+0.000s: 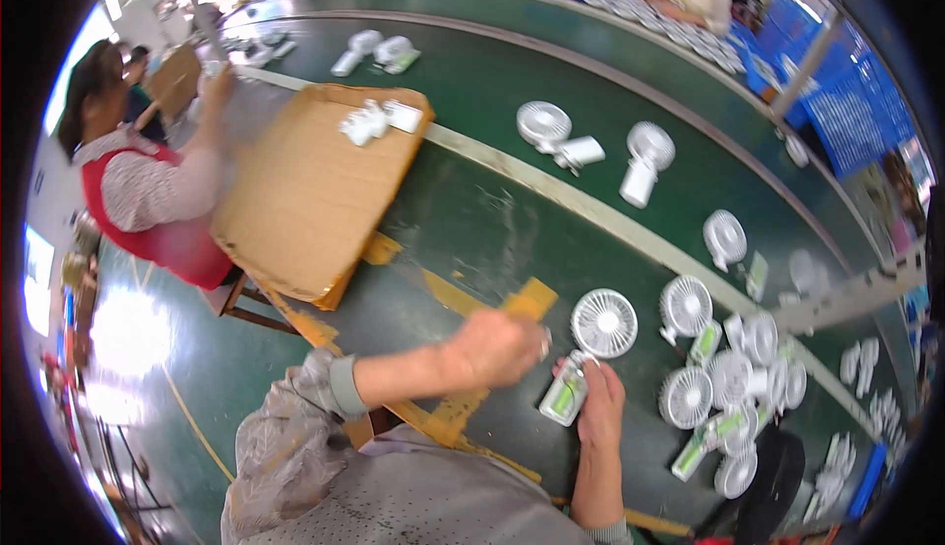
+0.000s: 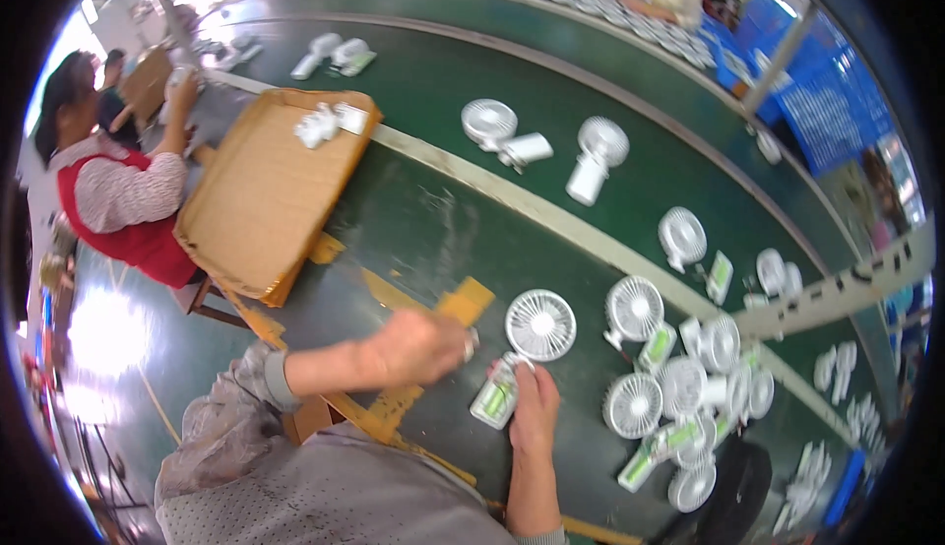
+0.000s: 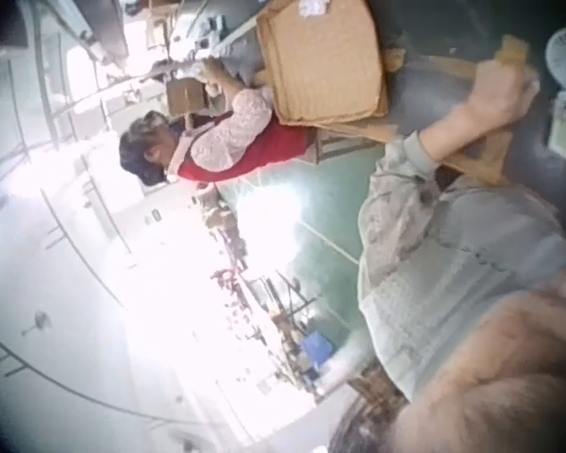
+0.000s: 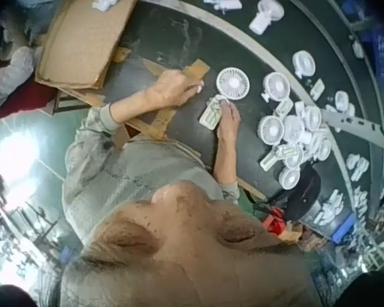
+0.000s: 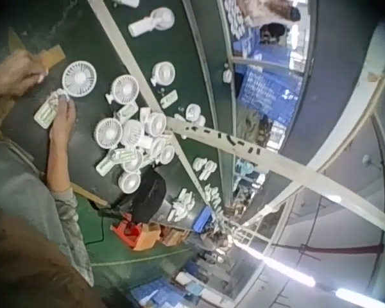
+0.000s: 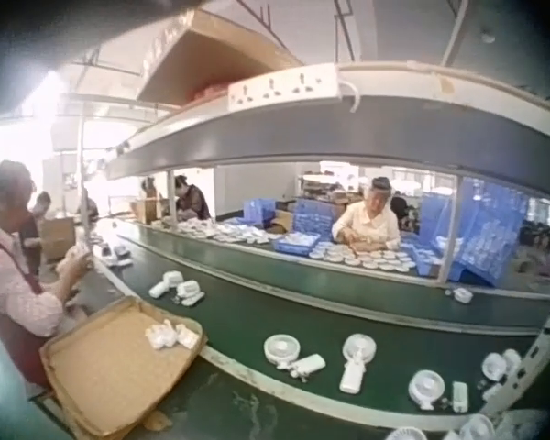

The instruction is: The person assembles portable electric fans by connecting internal wiring and battery components into the fan handles, snapping plastic handle covers into place by hand, and placing the assembled fans onto the conveyor belt.

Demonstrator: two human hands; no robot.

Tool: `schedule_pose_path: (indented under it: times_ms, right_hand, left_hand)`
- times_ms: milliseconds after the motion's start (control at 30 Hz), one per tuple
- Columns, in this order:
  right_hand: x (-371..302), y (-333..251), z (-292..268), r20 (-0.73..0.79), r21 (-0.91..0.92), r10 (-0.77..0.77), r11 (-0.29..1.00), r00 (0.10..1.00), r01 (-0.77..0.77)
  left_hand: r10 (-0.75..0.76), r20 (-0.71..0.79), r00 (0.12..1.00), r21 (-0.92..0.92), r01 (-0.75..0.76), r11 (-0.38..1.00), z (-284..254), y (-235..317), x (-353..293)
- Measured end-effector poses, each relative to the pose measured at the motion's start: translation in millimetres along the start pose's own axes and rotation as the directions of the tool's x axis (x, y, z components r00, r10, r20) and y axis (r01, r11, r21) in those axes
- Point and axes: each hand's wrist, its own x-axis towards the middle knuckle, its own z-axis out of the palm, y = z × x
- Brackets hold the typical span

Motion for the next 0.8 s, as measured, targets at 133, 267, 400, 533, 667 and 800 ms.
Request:
schedule_pose_path:
  times_ms: [133,267,400,533,667,800]
  right_hand:
    - [-4,-2,2,0.022,-0.048,-0.016,0.999,1.000,0.017]
    - [-5,-2,10,0.028,-0.063,0.000,0.998,1.000,0.002]
    - [-4,-3,10,0.042,-0.060,0.000,0.998,0.999,0.002]
    - [-6,-6,13,0.054,-0.070,0.046,0.997,0.997,-0.043]
    - [-8,-7,11,0.039,-0.044,0.065,0.997,0.997,-0.064]
    - [-7,-9,12,0.048,0.023,0.053,0.998,0.997,-0.054]
  left_hand:
    - [-0.155,-0.458,0.875,0.260,0.298,0.919,-81,-123,30]
    - [-0.442,-0.571,0.691,0.377,0.700,0.607,-134,-248,25]
    - [-0.551,-0.596,0.584,0.318,0.802,0.506,-134,-311,25]
    - [-0.544,-0.574,0.612,0.447,0.791,0.419,-122,-337,3]
    - [-0.529,-0.598,0.603,0.427,0.798,0.426,-132,-301,4]
    - [-0.457,-0.725,0.516,-0.096,0.582,0.808,-139,-208,14]
